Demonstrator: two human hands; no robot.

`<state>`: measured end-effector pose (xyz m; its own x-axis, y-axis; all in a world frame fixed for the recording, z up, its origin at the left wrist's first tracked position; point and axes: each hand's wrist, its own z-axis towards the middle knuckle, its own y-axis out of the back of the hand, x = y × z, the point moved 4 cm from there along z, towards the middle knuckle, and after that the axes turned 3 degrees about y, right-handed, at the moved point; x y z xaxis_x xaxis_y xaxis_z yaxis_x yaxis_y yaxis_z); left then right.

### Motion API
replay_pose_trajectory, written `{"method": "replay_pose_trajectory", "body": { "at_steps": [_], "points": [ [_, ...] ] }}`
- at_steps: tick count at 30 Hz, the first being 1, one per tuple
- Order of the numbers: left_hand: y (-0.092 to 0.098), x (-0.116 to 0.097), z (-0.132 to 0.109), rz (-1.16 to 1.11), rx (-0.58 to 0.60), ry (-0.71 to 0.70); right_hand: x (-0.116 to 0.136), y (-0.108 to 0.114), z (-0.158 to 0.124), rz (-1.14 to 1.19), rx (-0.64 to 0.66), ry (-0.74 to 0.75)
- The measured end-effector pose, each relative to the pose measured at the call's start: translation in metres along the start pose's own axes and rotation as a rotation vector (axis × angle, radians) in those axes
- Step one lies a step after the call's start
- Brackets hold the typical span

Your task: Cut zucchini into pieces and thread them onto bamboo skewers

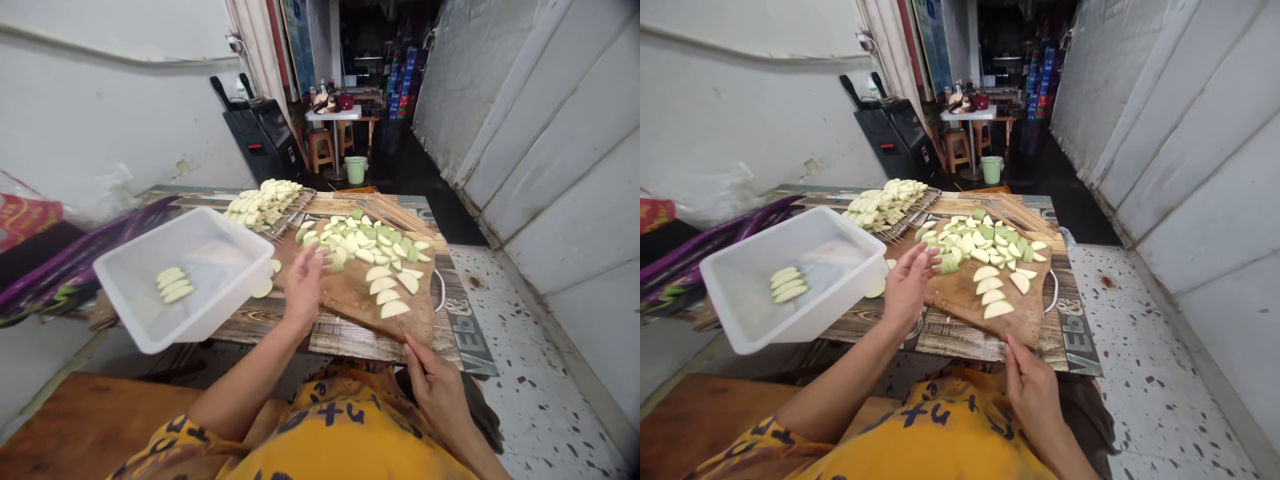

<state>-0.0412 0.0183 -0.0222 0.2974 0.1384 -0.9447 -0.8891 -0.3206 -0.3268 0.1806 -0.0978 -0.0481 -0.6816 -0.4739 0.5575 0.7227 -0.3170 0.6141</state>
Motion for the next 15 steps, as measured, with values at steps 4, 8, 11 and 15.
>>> {"method": "replay_pose_trajectory", "body": {
  "at_steps": [4,8,11,15],
  "points": [
    [0.042,-0.006,0.000,0.340,-0.045,-0.161,0.002,0.000,0.006,0.005,-0.015,0.050],
    [0.063,0.002,-0.019,0.746,0.105,-0.411,0.017,-0.006,0.035,-0.019,-0.022,0.222],
    [0.069,0.011,-0.027,0.869,0.220,-0.521,0.045,-0.017,0.071,0.012,0.050,0.383],
    [0.070,0.015,-0.028,0.919,0.298,-0.610,0.103,-0.055,0.129,0.092,0.309,0.524]
  ]
}}
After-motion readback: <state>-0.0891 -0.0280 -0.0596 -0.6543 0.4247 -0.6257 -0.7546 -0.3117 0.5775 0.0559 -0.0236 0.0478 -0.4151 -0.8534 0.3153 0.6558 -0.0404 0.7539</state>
